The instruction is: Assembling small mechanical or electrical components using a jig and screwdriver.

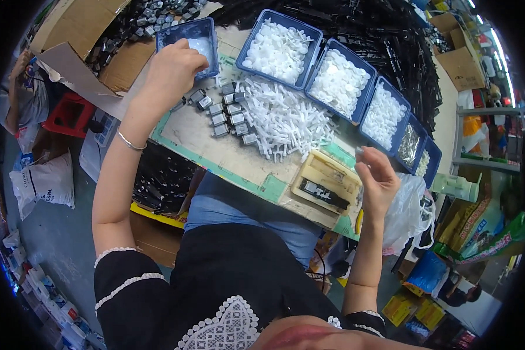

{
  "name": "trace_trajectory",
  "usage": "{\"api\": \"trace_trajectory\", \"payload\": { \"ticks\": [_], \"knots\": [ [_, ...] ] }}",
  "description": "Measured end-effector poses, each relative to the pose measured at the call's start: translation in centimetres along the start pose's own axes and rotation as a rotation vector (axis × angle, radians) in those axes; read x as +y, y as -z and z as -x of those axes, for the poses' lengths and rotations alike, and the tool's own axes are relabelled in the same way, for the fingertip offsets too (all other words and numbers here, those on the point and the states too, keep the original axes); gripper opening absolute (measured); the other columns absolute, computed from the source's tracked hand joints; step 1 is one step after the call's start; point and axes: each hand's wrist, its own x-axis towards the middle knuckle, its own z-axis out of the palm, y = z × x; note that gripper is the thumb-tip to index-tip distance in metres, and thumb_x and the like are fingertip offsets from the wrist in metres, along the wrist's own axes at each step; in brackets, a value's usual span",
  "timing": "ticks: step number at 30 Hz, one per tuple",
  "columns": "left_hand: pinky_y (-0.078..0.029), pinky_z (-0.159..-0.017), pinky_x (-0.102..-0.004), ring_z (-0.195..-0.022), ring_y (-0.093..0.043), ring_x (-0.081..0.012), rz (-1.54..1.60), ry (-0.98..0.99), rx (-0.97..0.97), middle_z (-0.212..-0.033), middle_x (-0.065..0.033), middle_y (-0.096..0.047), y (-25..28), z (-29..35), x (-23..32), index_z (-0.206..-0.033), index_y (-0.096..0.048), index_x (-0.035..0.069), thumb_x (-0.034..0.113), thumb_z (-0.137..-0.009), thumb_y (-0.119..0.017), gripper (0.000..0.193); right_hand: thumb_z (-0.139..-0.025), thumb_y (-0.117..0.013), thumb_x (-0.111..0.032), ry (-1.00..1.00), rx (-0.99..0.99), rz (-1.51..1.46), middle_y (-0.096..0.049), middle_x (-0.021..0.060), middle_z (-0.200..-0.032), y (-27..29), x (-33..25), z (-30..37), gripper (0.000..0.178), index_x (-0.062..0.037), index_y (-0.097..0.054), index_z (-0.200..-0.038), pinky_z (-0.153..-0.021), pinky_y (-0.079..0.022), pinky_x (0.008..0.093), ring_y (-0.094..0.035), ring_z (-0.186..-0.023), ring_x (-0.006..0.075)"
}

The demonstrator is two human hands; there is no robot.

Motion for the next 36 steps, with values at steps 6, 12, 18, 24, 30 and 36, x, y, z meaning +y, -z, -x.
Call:
{"api": "trace_trajectory", "payload": {
  "ticks": [6, 12, 18, 24, 30, 36],
  "knots": [
    [-0.046, -0.063, -0.0306, -0.073, -0.057, -0.0221, 0.048, 0.046, 0.017, -0.073, -0.0073, -0.062, 2.3, 0.2, 1.4, -0.079, -0.066, 0.004, 0.002, -0.072, -0.064, 0.008, -0.072, -0.067, 0.012, -0.150, 0.001, -0.061, -0.059, 0.0144, -0.105, 0.6, -1.6, 0.9, 0.030, 0.0042, -0.061, -0.101, -0.079, -0.052, 0.0277, -0.062, -0.089, 0.0195],
    [-0.044, -0.059, -0.0199, -0.067, -0.059, -0.0087, 0.848, 0.428, 0.062, -0.079, -0.0047, -0.067, 4.3, 0.9, 8.8, -0.088, -0.069, 0.002, 0.003, -0.079, -0.066, 0.009, -0.066, -0.071, 0.011, 0.006, -0.122, -0.278, -0.057, 0.0146, -0.102, 0.2, -5.0, 1.7, 0.033, 0.0048, -0.061, -0.098, -0.077, -0.052, 0.0290, -0.060, -0.086, 0.0188],
    [-0.052, -0.070, -0.0226, -0.075, -0.063, -0.0115, 1.641, 0.591, -0.074, -0.083, -0.0070, -0.066, 2.7, 1.6, 13.8, -0.095, -0.064, -0.003, 0.003, -0.081, -0.066, 0.015, -0.069, -0.069, 0.013, -0.135, -0.254, -0.370, -0.056, 0.0135, -0.105, -3.0, -5.5, 2.3, 0.031, 0.0073, -0.060, -0.098, -0.079, -0.055, 0.0283, -0.063, -0.091, 0.0207],
    [-0.052, -0.069, -0.0229, -0.075, -0.063, -0.0121, 1.757, 0.628, -0.220, -0.084, -0.0082, -0.066, 1.0, 1.1, 16.9, -0.095, -0.064, -0.003, 0.002, -0.081, -0.066, 0.015, -0.070, -0.070, 0.012, -0.228, -0.188, -0.407, -0.057, 0.0131, -0.106, -2.7, -4.4, 3.1, 0.032, 0.0074, -0.060, -0.100, -0.080, -0.055, 0.0277, -0.063, -0.092, 0.0207],
    [-0.052, -0.068, -0.0229, -0.074, -0.064, -0.0125, 1.734, 0.640, -0.273, -0.084, -0.0090, -0.066, 0.2, 0.8, 17.9, -0.096, -0.064, -0.004, 0.004, -0.082, -0.066, 0.016, -0.071, -0.071, 0.008, -0.071, -0.133, -0.257, -0.057, 0.0126, -0.107, -2.3, -3.7, 3.9, 0.030, 0.0044, -0.063, -0.100, -0.080, -0.055, 0.0270, -0.062, -0.093, 0.0180],
    [-0.052, -0.068, -0.0229, -0.073, -0.064, -0.0127, 1.798, 0.729, -0.335, -0.083, -0.0091, -0.065, -0.6, 1.0, 18.2, -0.097, -0.064, -0.005, 0.005, -0.083, -0.065, 0.017, -0.071, -0.072, 0.004, -0.070, -0.151, -0.132, -0.058, 0.0111, -0.105, -1.9, -3.2, 4.1, 0.028, 0.0035, -0.064, -0.098, -0.080, -0.054, 0.0256, -0.061, -0.093, 0.0152]
  ]
}}
